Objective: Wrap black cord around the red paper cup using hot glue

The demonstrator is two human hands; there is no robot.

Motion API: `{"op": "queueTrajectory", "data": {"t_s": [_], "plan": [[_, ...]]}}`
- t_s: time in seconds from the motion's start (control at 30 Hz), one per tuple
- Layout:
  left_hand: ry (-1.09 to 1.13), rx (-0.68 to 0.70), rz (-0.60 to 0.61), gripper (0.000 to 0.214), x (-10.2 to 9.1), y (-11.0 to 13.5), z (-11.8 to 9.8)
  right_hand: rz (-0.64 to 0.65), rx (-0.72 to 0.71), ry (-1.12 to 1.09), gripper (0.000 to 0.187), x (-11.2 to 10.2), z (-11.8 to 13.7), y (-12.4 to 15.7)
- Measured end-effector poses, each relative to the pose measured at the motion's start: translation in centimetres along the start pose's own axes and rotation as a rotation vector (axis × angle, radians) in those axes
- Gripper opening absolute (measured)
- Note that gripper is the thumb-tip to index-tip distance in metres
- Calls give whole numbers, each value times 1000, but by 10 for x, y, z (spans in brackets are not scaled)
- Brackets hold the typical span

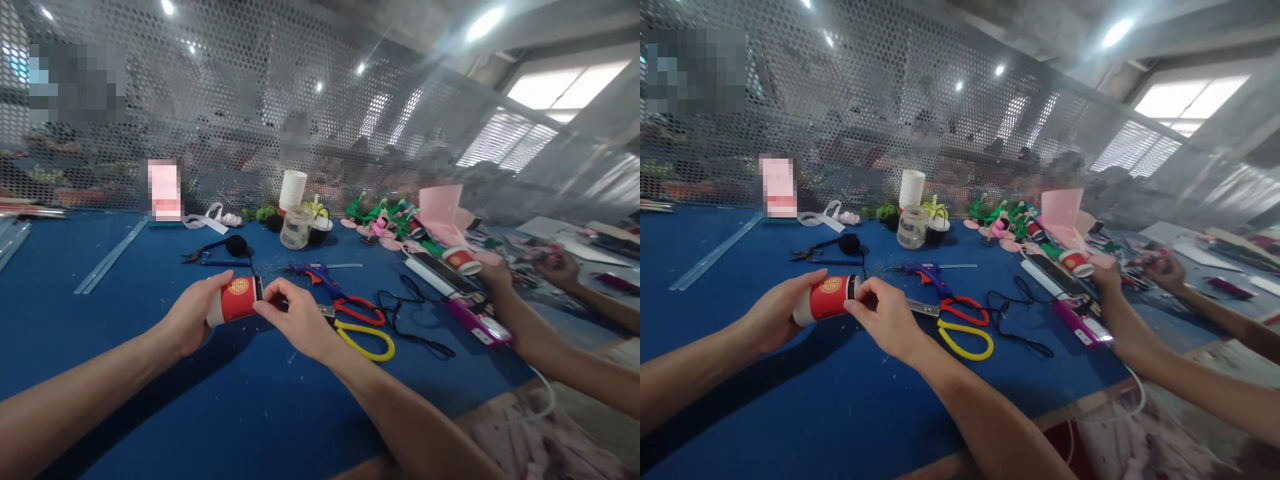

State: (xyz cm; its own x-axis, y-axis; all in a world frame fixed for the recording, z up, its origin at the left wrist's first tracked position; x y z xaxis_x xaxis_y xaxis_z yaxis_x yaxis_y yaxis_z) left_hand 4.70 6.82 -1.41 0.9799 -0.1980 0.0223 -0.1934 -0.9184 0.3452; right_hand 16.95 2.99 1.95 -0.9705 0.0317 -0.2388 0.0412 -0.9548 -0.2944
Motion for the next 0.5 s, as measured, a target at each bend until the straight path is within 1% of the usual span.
{"op": "queueTrajectory", "data": {"t_s": [0.17,0.3,0.37,0.5], "plan": [[8,15,-8,14,0,0,-2,16,29,-72,14,2,-4,0],[15,20,1,15,0,1,-3,5,26,-144,17,2,-9,-1],[24,12,7,14,0,0,-2,-16,9,-207,18,0,-11,-2],[45,-5,31,12,1,-2,0,-97,-29,-294,17,-8,-13,-3]]}}
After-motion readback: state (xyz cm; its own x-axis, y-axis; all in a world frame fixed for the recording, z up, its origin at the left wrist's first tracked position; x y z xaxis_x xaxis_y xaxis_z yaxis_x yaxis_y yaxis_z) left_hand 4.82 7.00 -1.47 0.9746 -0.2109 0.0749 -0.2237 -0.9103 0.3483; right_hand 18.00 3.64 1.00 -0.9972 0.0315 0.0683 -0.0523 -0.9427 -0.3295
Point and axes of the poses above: each hand's wrist, its own y-axis away from the middle knuckle, its own x-axis out of the palm, z = x × y, the point moved 8 cm from there along -y, towards the middle knuckle, and after that the axes turned 13 degrees about -y, right-handed, at the moved point
